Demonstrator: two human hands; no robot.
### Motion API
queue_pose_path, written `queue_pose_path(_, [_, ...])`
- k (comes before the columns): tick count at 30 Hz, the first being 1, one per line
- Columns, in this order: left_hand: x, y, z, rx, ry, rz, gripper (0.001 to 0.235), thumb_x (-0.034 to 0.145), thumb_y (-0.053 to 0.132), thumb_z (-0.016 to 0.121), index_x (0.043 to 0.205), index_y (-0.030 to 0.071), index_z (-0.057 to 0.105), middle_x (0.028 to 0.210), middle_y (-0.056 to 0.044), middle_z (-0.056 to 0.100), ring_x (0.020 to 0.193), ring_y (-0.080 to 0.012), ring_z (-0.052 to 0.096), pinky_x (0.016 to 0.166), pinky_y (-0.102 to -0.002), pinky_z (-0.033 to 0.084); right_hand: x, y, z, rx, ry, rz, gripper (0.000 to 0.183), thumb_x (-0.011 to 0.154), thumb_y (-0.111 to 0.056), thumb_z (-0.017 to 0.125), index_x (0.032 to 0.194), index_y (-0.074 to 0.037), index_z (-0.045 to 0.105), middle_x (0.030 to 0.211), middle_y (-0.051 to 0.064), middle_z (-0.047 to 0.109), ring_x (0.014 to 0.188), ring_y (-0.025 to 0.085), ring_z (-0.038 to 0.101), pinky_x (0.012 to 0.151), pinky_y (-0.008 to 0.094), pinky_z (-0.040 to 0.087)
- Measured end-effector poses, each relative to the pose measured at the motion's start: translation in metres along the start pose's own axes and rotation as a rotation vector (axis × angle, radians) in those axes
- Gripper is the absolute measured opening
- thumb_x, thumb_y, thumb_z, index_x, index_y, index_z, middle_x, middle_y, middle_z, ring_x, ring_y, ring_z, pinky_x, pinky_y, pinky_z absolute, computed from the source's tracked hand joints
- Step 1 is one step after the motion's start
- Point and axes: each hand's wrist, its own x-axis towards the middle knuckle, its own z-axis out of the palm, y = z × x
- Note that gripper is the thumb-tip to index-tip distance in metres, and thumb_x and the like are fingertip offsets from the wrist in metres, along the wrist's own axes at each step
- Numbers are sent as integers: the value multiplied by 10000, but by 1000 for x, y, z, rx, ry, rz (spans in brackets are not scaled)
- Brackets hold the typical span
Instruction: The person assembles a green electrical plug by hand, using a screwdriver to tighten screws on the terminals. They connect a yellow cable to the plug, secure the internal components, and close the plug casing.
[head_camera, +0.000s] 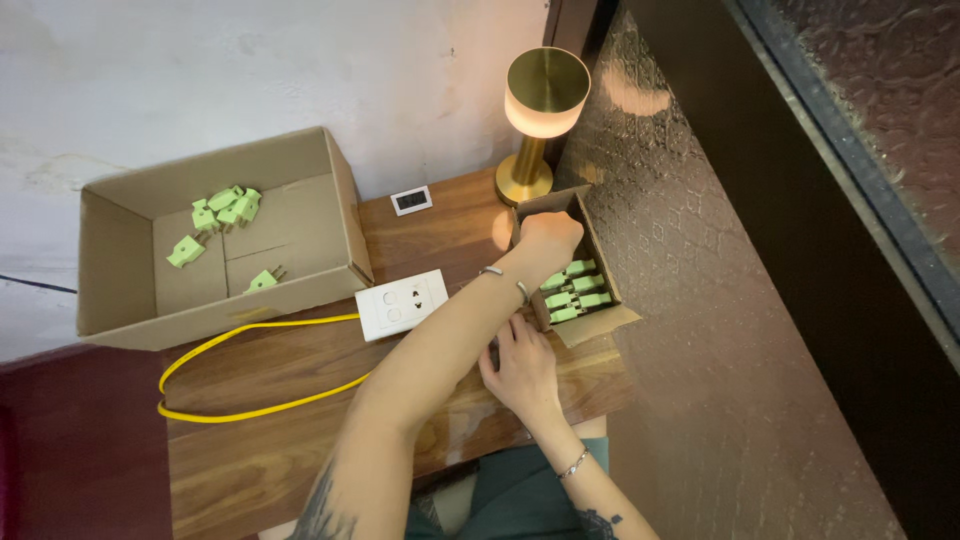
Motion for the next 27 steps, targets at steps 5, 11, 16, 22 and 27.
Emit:
queue_pose_path(5, [-39, 10, -38, 8, 18, 57, 110, 840, -18, 729, 741, 28, 736, 731, -167, 696, 708, -310, 714, 597, -476, 590, -1, 0, 2, -41, 35, -12, 256, 844, -323, 661, 965, -97, 661, 936, 78, 606, 817, 263, 687, 699, 370, 545])
queue_pose_path(11, [-41, 19, -23, 49, -11, 97, 103, 785, 11, 767, 704, 66, 738, 698, -118, 691, 679, -287, 707, 642, -495, 582, -6, 7, 15, -78, -1, -17, 264, 784, -344, 692, 859, -92, 669, 805, 96, 604, 806, 300, 678, 699, 397, 540])
queue_pose_path(16, [-42, 22, -20, 72, 32, 99, 124, 775, 6, 777, 682, 72, 729, 680, -111, 683, 673, -290, 699, 669, -479, 574, -8, 10, 17, -52, -28, 0, 275, 754, -306, 715, 913, -82, 698, 821, 100, 626, 837, 306, 680, 716, 413, 544])
queue_pose_path(22, [-50, 22, -31, 36, 6, 96, 81, 746, -4, 798, 717, 55, 751, 691, -116, 697, 689, -291, 713, 618, -481, 582, -11, 13, 24, -66, 24, -30, 255, 738, -331, 704, 825, -96, 660, 760, 97, 586, 794, 306, 661, 698, 413, 534])
queue_pose_path(27, [-48, 19, -33, -26, -80, 107, 42, 736, 24, 789, 744, 34, 749, 713, -134, 694, 690, -300, 697, 613, -505, 580, -6, 7, 16, -82, 58, -32, 255, 751, -345, 708, 796, -98, 660, 755, 94, 584, 778, 293, 662, 698, 398, 535])
